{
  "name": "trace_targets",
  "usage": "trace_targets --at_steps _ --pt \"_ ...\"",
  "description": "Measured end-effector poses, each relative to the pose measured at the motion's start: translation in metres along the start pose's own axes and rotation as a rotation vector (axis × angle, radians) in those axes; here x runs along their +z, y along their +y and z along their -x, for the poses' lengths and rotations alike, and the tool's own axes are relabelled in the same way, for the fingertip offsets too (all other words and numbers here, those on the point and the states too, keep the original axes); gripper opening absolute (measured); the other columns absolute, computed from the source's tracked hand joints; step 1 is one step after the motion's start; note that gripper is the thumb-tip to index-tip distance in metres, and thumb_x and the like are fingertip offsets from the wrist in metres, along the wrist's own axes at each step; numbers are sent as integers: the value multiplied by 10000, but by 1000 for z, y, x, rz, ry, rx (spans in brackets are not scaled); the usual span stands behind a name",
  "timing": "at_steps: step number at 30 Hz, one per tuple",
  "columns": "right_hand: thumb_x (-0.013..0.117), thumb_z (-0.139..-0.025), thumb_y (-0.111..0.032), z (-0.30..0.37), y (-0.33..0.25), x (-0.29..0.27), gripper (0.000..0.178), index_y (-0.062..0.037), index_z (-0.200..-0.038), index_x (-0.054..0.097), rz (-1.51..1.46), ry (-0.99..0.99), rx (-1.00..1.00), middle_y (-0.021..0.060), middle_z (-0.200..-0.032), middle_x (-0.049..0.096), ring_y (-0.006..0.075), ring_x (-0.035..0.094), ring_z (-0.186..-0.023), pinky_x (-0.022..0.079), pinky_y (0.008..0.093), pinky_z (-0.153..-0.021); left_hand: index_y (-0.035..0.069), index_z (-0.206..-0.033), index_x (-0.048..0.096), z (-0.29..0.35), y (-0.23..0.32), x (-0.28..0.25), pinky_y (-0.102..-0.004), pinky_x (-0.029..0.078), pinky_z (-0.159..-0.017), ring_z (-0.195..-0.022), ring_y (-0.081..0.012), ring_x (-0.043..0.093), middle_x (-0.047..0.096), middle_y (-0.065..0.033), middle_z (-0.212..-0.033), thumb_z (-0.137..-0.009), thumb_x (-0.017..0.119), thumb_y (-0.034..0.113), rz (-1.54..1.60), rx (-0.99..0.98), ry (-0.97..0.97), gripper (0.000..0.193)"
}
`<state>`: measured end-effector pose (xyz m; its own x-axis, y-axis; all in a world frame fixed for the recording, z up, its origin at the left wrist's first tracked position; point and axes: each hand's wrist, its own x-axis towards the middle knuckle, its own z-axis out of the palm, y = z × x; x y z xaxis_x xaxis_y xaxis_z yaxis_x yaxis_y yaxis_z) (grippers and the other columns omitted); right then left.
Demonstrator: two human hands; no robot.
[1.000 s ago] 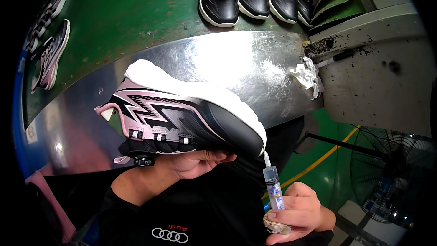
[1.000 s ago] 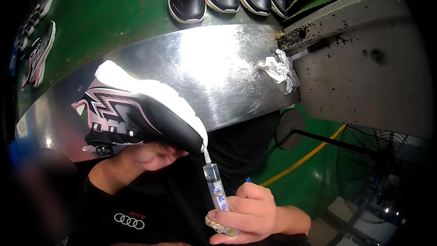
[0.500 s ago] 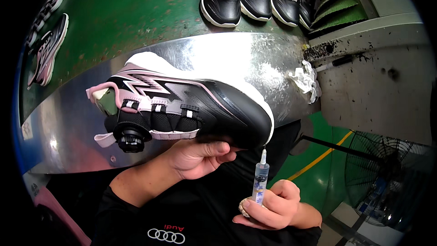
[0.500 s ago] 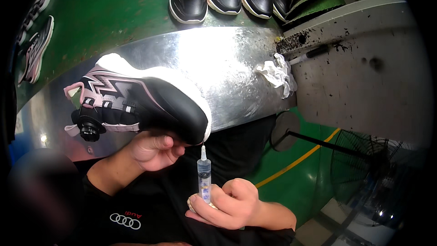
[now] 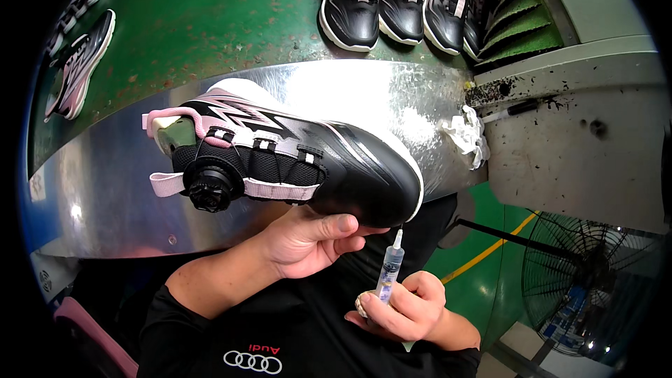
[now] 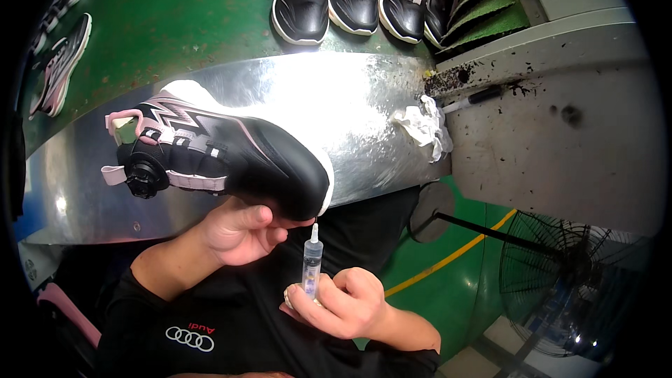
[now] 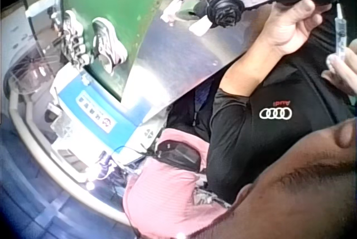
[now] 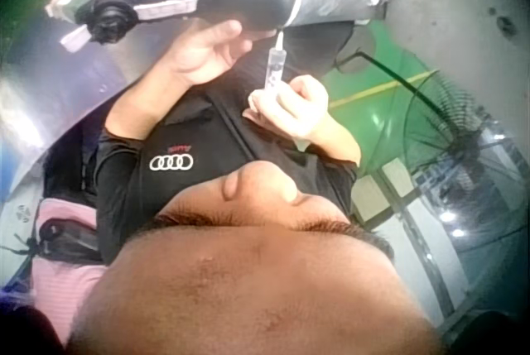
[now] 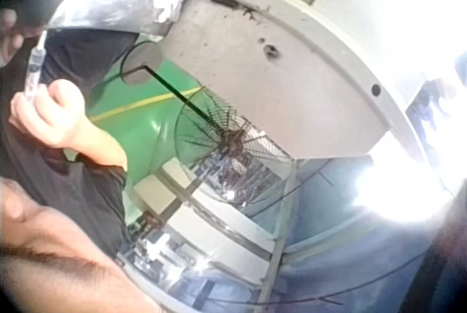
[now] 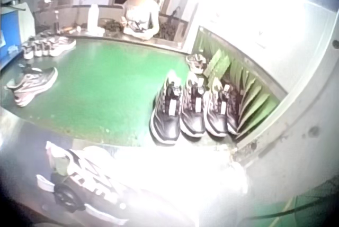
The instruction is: The person applies glue from a syringe along the seam where the sole meets the upper of several sneakers, then places each shoe on a conveyor belt.
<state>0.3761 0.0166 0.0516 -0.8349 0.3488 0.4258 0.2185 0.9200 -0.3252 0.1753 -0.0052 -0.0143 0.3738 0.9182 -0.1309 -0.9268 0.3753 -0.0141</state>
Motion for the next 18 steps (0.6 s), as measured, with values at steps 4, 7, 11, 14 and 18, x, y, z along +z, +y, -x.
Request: trace_targets --at_steps 4,7,11,14,18 --pt "796 -606 -217 -2 3 -3 298 -149 -862 660 -16 -36 6 -38 -671 553 103 347 -483 269 220 -437 51 -1215 533 -4 0 -5 -262 550 -816 -1129 -252 557 588 -111 -1184 -864 594 23 3 -12 14 358" --pt "818 -592 -270 -1 1 -8 313 -172 -840 656 -57 43 -72 -40 -685 522 108 370 -492 276 222 -436 46 -1191 555 1 2 -11 -289 544 -822 -1140 -274 547 597 -111 -1172 -864 599 32 17 -18 4 330" --pt "814 -617 -364 8 20 -8 448 -154 -952 603 -10 175 -21 19 -769 500 188 432 -611 359 306 -554 55 -1128 586 23 -5 -39 -363 521 -844 -1056 -263 593 630 -99 -1100 -824 614 -17 73 -53 -107 314" --pt "781 -662 -369 8 59 17 477 -101 -1004 584 45 138 95 70 -817 538 268 455 -768 371 394 -700 69 -1324 400 73 -2 -40 -447 470 -926 -1105 -259 560 534 -117 -1252 -792 568 -72 0 -34 26 576" --pt "782 -635 -301 -18 101 60 519 -63 -1051 581 -35 135 134 87 -896 590 283 443 -813 360 368 -783 -17 -1382 284 150 5 -11 -439 359 -1045 -1223 -312 471 437 -201 -1343 -705 611 -17 -105 209 346 752"
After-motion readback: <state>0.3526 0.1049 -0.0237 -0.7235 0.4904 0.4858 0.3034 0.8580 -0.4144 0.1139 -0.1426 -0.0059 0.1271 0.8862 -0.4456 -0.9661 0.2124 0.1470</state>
